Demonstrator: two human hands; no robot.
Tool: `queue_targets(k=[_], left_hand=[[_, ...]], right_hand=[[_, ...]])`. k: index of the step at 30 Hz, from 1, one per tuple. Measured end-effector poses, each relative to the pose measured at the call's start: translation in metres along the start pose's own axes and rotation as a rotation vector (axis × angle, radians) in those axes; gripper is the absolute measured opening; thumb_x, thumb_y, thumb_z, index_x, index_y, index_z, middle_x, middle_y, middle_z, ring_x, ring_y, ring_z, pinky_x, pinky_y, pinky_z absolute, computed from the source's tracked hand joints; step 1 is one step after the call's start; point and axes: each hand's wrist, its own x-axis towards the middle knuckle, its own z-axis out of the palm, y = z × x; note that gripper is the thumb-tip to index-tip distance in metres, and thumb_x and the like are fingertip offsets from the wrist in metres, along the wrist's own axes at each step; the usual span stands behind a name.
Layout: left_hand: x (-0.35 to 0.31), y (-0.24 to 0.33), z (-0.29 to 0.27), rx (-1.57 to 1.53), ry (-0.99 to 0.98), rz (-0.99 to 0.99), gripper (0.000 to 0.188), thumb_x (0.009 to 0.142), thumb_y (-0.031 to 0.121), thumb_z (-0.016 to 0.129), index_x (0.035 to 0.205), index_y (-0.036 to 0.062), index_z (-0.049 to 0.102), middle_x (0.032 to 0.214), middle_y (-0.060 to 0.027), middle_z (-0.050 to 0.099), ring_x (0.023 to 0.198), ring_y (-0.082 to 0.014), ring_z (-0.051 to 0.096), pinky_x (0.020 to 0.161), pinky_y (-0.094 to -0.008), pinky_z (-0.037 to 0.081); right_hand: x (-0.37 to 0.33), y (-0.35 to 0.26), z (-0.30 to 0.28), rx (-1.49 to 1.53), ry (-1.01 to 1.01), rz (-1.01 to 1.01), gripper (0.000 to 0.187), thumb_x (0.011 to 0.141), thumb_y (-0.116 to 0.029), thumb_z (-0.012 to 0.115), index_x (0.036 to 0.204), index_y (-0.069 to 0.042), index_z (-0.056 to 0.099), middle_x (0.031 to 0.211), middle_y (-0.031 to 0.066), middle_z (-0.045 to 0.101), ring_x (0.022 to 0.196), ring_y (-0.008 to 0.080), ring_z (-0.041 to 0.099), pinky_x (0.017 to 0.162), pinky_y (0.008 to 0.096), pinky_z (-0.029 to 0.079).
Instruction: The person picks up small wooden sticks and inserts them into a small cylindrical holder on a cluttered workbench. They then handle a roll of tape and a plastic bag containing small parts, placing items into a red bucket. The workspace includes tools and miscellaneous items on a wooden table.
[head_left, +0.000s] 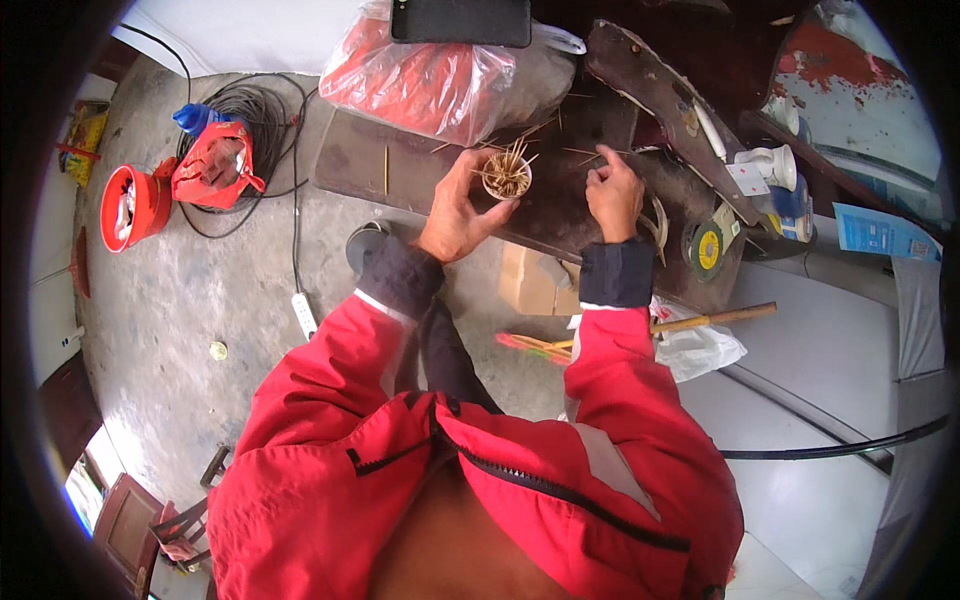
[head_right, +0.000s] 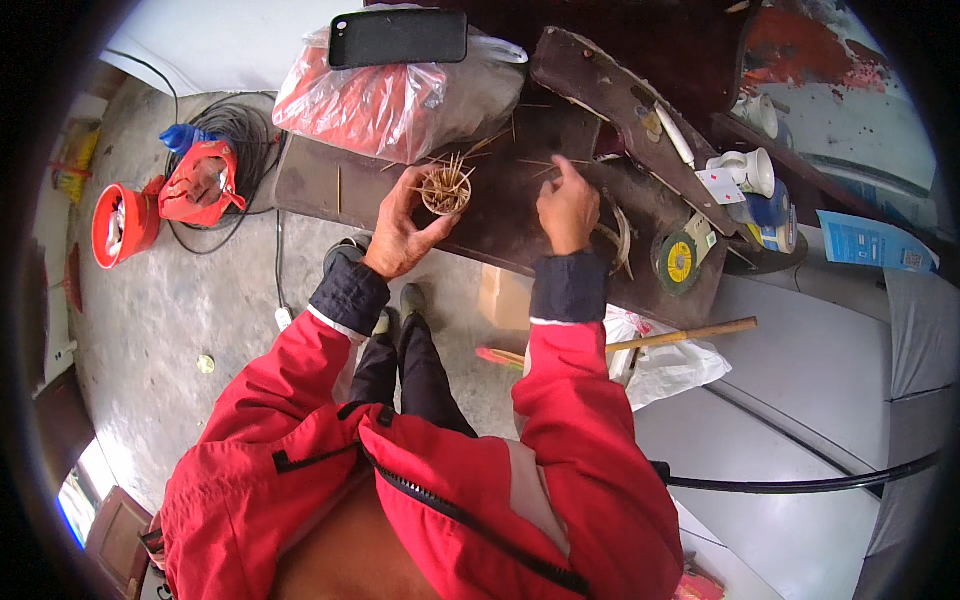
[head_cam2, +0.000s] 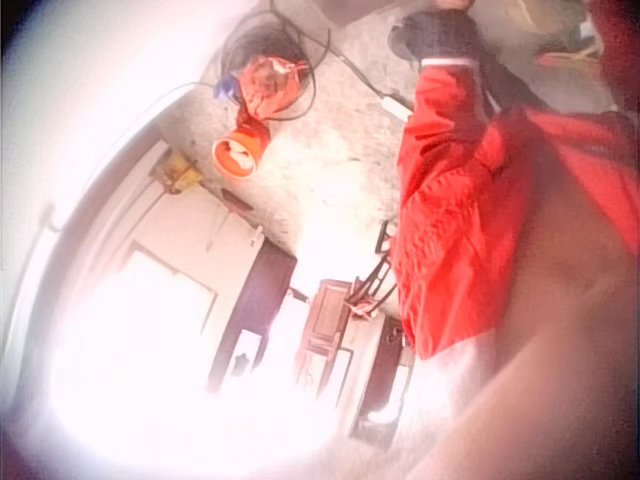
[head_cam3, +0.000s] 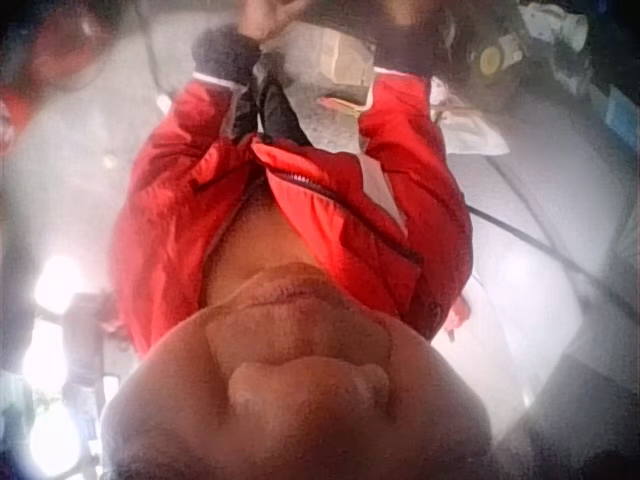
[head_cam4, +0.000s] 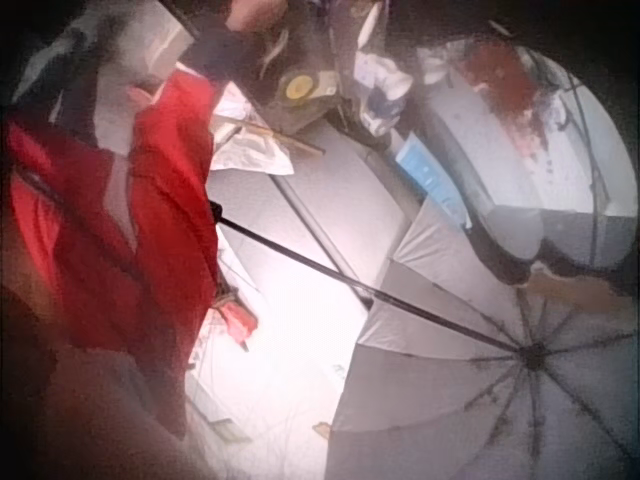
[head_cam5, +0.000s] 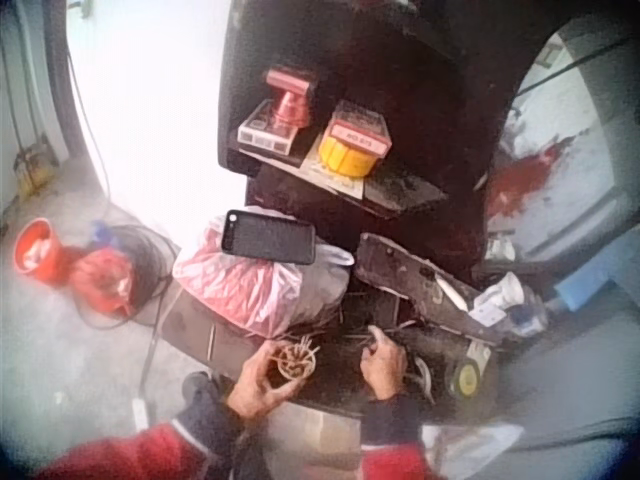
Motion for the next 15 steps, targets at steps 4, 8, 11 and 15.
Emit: queue_targets(k=[4,8,11,15], left_hand=[[0.002,-0.005,-0.002,0.100,-0.011,0.051,0.053,0.080,0.003,0.074,0.126,0.0004,0.048,0.115,-0.0067,0.060,0.107,-0.0128,0.059,0.097,-0.0285,0.046],[0.003,-0.002,-0.003,0.120,0.000,0.062,0.053,0.079,0.004,0.075,0.125,0.0003,0.049,0.113,-0.0069,0.061,0.105,-0.0131,0.060,0.096,-0.0287,0.047],[0.003,0.000,-0.003,0.092,0.005,0.068,0.054,0.079,0.004,0.075,0.125,0.0003,0.049,0.113,-0.0070,0.061,0.104,-0.0131,0.060,0.095,-0.0288,0.047],[0.003,0.001,-0.003,0.074,0.004,0.052,0.054,0.080,0.005,0.075,0.126,0.0006,0.048,0.114,-0.0068,0.061,0.105,-0.0131,0.060,0.096,-0.0291,0.046]], right_hand=[[0.018,-0.013,-0.007,-0.189,-0.116,-0.053,0.029,0.081,-0.015,0.066,0.109,-0.013,0.068,0.092,0.0153,0.071,0.093,0.0385,0.066,0.082,0.0483,0.051],[0.029,-0.022,-0.014,-0.338,-0.232,-0.131,0.017,0.079,-0.017,0.067,0.093,-0.009,0.072,0.092,0.0166,0.071,0.093,0.0401,0.066,0.081,0.0482,0.051],[0.038,-0.015,-0.008,-0.415,-0.266,-0.225,0.014,0.079,-0.017,0.066,0.080,-0.005,0.072,0.090,0.0191,0.070,0.089,0.0403,0.067,0.079,0.0476,0.053],[0.036,-0.016,-0.012,-0.204,-0.224,-0.234,0.016,0.077,-0.018,0.070,0.079,-0.002,0.071,0.085,0.0211,0.069,0.082,0.0364,0.069,0.071,0.0428,0.054]])
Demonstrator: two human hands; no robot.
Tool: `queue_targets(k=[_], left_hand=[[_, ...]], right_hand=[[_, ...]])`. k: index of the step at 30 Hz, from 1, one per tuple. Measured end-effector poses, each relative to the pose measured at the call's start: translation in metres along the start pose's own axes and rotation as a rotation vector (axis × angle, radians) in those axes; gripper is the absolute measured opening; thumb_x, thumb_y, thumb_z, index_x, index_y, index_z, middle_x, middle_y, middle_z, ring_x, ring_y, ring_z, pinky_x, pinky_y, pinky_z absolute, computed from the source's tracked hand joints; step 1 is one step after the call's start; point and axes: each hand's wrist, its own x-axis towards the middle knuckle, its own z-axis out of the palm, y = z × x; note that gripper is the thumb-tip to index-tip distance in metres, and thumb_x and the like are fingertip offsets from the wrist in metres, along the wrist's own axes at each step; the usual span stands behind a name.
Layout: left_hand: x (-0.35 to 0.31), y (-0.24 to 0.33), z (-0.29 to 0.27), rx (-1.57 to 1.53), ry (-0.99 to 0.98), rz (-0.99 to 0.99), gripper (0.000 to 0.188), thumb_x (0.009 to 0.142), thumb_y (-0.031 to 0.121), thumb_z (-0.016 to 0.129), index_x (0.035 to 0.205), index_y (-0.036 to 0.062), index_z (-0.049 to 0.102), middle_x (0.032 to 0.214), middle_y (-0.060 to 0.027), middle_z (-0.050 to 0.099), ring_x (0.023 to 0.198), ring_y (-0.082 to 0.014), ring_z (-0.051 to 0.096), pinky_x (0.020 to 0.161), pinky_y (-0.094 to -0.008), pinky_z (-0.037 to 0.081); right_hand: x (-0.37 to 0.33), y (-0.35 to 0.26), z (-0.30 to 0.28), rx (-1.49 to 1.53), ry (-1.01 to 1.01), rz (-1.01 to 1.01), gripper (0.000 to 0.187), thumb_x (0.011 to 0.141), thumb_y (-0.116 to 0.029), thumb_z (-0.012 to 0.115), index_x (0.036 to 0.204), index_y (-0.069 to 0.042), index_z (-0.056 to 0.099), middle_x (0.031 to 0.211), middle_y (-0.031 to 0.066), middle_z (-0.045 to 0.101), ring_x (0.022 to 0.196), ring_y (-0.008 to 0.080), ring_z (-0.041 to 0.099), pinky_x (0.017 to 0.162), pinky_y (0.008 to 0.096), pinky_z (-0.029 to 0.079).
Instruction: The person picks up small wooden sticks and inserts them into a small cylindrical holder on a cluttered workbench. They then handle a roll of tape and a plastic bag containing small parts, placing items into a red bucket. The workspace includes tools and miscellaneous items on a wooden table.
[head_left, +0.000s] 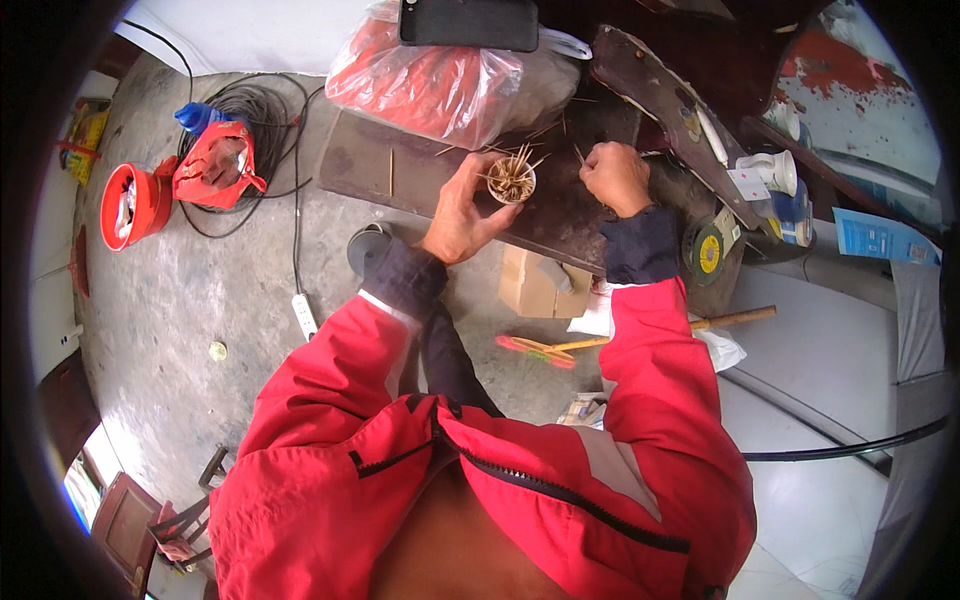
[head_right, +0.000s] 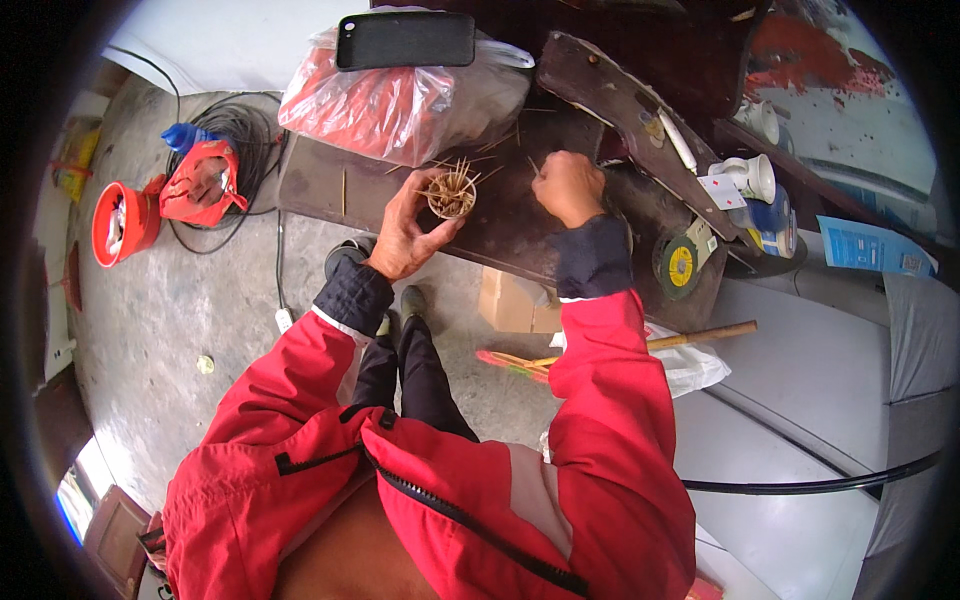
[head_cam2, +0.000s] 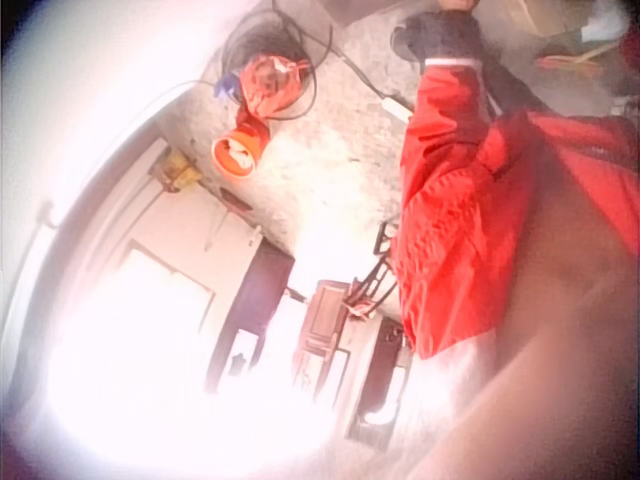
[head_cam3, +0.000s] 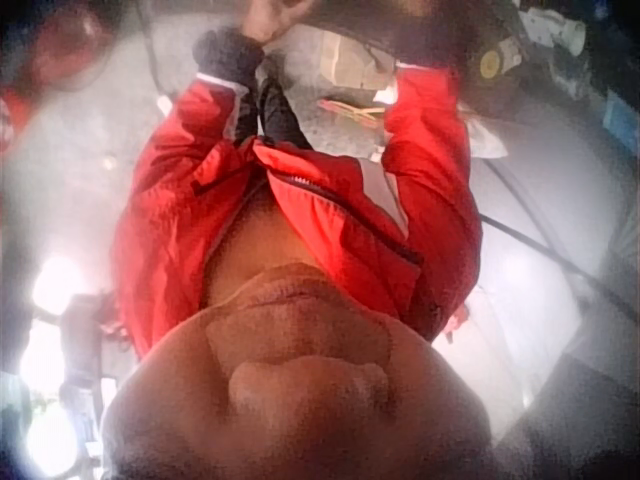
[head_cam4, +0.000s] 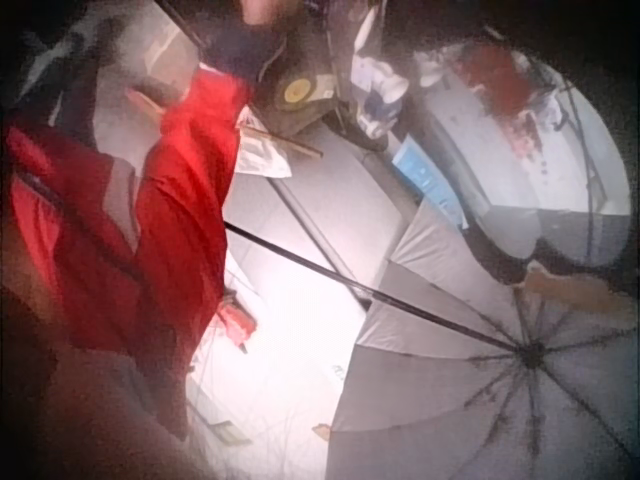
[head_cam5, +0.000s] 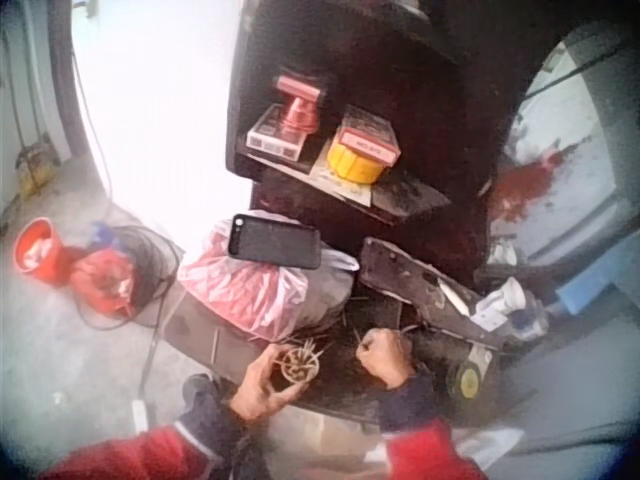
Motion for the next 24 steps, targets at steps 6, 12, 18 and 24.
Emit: queue_targets(k=[6,12,18,24], left_hand=[[-0.001,-0.002,0.000,-0.022,-0.008,-0.027,0.055,0.082,0.006,0.074,0.129,0.0007,0.046,0.116,-0.0065,0.059,0.109,-0.0131,0.058,0.099,-0.0298,0.044],[0.002,-0.001,0.009,-0.131,0.065,0.019,0.058,0.074,0.002,0.078,0.125,0.0003,0.049,0.111,-0.0099,0.062,0.104,-0.0168,0.062,0.093,-0.0311,0.049],[0.001,0.004,0.008,-0.163,0.055,0.002,0.059,0.074,0.002,0.078,0.125,0.0000,0.049,0.113,-0.0105,0.061,0.107,-0.0177,0.061,0.096,-0.0322,0.049],[0.000,0.005,0.005,-0.133,0.058,-0.003,0.059,0.074,0.003,0.078,0.125,0.0000,0.049,0.115,-0.0114,0.060,0.107,-0.0185,0.061,0.096,-0.0333,0.050]], right_hand=[[-0.047,-0.039,-0.010,1.286,0.216,0.137,0.011,0.087,-0.011,0.071,0.091,-0.001,0.067,0.075,-0.0021,0.064,0.060,0.0027,0.053,0.053,0.0184,0.042],[-0.065,-0.080,0.004,1.391,0.317,0.011,0.008,0.090,-0.006,0.068,0.096,0.000,0.065,0.077,-0.0036,0.060,0.062,0.0024,0.052,0.054,0.0178,0.042],[-0.066,-0.086,0.008,0.980,0.411,-0.213,0.007,0.087,-0.002,0.070,0.092,0.002,0.066,0.080,0.0024,0.065,0.065,0.0076,0.059,0.059,0.0218,0.047],[-0.078,-0.078,0.009,1.025,0.332,-0.075,0.017,0.093,-0.009,0.065,0.106,0.003,0.066,0.093,0.0076,0.069,0.075,0.0118,0.062,0.065,0.0242,0.049]])
